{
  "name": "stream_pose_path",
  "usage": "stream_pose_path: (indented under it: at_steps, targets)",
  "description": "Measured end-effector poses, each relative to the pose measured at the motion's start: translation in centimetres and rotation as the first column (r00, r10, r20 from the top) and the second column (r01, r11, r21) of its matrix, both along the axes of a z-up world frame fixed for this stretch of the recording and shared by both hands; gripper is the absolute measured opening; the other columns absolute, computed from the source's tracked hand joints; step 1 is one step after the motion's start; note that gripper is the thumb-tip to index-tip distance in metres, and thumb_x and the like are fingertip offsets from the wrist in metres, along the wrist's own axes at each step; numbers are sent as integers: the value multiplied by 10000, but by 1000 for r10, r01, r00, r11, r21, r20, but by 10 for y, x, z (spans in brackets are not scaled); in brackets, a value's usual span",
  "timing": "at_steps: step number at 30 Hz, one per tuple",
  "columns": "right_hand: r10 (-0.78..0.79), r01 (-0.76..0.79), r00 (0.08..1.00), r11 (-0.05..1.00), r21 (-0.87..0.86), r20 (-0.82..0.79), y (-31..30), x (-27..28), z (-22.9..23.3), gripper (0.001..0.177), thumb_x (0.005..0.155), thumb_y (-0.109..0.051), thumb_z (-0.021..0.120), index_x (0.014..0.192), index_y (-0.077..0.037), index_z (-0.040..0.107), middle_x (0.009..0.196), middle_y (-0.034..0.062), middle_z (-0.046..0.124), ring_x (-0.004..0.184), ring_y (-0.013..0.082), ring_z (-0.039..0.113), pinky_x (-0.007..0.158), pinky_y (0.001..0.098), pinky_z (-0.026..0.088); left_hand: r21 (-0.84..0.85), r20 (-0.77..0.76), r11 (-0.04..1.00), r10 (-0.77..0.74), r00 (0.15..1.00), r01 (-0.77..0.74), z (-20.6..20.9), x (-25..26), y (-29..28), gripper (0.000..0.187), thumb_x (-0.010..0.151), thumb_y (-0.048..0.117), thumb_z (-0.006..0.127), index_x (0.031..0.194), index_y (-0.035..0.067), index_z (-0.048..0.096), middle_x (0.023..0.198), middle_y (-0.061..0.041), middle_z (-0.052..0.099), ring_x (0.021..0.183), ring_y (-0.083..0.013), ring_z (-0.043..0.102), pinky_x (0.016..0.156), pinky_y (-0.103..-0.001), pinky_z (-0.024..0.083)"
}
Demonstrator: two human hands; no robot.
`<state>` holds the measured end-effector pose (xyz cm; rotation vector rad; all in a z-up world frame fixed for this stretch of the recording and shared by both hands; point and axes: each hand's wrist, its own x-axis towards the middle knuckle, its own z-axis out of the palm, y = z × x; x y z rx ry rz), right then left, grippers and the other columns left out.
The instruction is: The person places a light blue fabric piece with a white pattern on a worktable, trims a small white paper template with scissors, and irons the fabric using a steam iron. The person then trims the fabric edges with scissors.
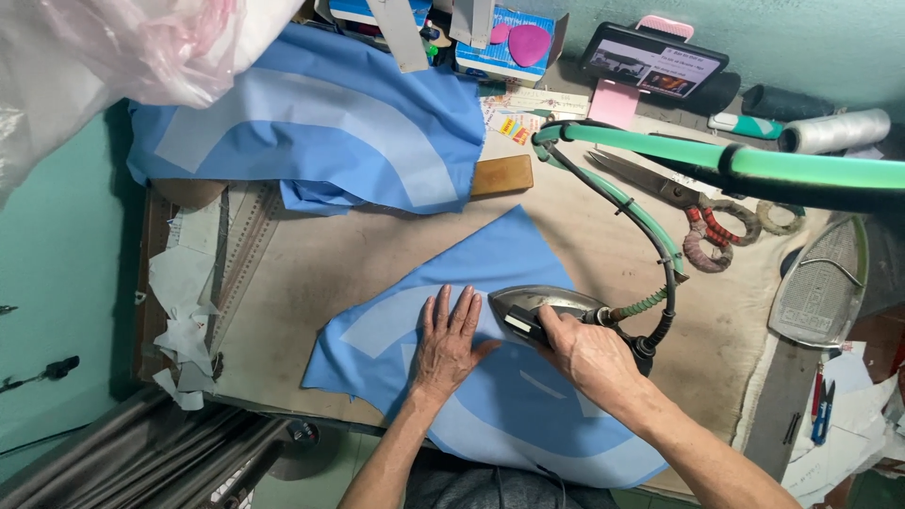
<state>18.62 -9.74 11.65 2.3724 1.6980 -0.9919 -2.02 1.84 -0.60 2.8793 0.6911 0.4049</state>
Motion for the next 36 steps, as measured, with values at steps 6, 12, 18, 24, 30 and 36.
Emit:
stream_pose_path:
  at_steps: [6, 12, 18, 24, 30, 36]
  targets:
    - [-11, 10, 1000, 999, -33, -19, 6, -3, -1, 270, 965, -388, 560, 1062, -170, 435, 790, 104, 646, 668, 357, 743, 624, 496, 609, -3, -26, 1000, 18, 1000, -18, 1, 0, -1, 859, 916, 707, 451, 1571, 165, 326, 1642, -91, 285, 1504, -374, 243, 1223, -549, 224]
    - [0, 0, 1000, 1000, -29, -10, 3, -3, -6, 286, 961, -391, 558, 1077, -170, 419, 798, 131, 638, 663, 396, 732, 611, 529, 598, 13, -8, 999, 45, 999, -45, 1, 0, 1, 847, 923, 712, 420, 1568, 170, 334, 1635, -143, 285, 1501, -393, 249, 1218, -548, 225]
    - [5, -6, 1000, 1000, -28, -7, 8, -4, -1, 284, 951, -386, 567, 1064, -169, 424, 801, 141, 632, 653, 406, 727, 601, 533, 596, 21, 12, 998, 58, 998, -59, 4, 0, 3, 840, 921, 719, 413, 1555, 171, 364, 1616, -178, 311, 1485, -416, 281, 1201, -560, 247]
    - [-15, 13, 1000, 998, -69, -20, 16, -7, 7, 257, 959, -366, 563, 1058, -174, 423, 836, 126, 655, 692, 378, 746, 630, 509, 608, 14, 33, 997, 72, 997, -73, 6, 1, 3, 840, 923, 718, 414, 1557, 170, 364, 1609, -192, 318, 1478, -416, 296, 1195, -555, 259]
    - [-24, 22, 999, 997, -68, -30, 22, -10, 1, 271, 955, -362, 570, 1062, -160, 424, 818, 147, 644, 681, 409, 734, 628, 540, 597, 20, 50, 996, 86, 995, -87, 6, 2, 3, 850, 904, 731, 440, 1515, 140, 430, 1565, -220, 380, 1449, -428, 352, 1177, -556, 295]
    - [5, -6, 1000, 999, -41, -3, 28, -12, 0, 266, 950, -353, 573, 1054, -159, 424, 790, 143, 639, 671, 401, 735, 626, 532, 601, 16, 81, 995, 101, 992, -103, 3, 1, 3, 815, 915, 717, 440, 1469, 121, 485, 1560, -233, 383, 1452, -430, 348, 1178, -557, 295]
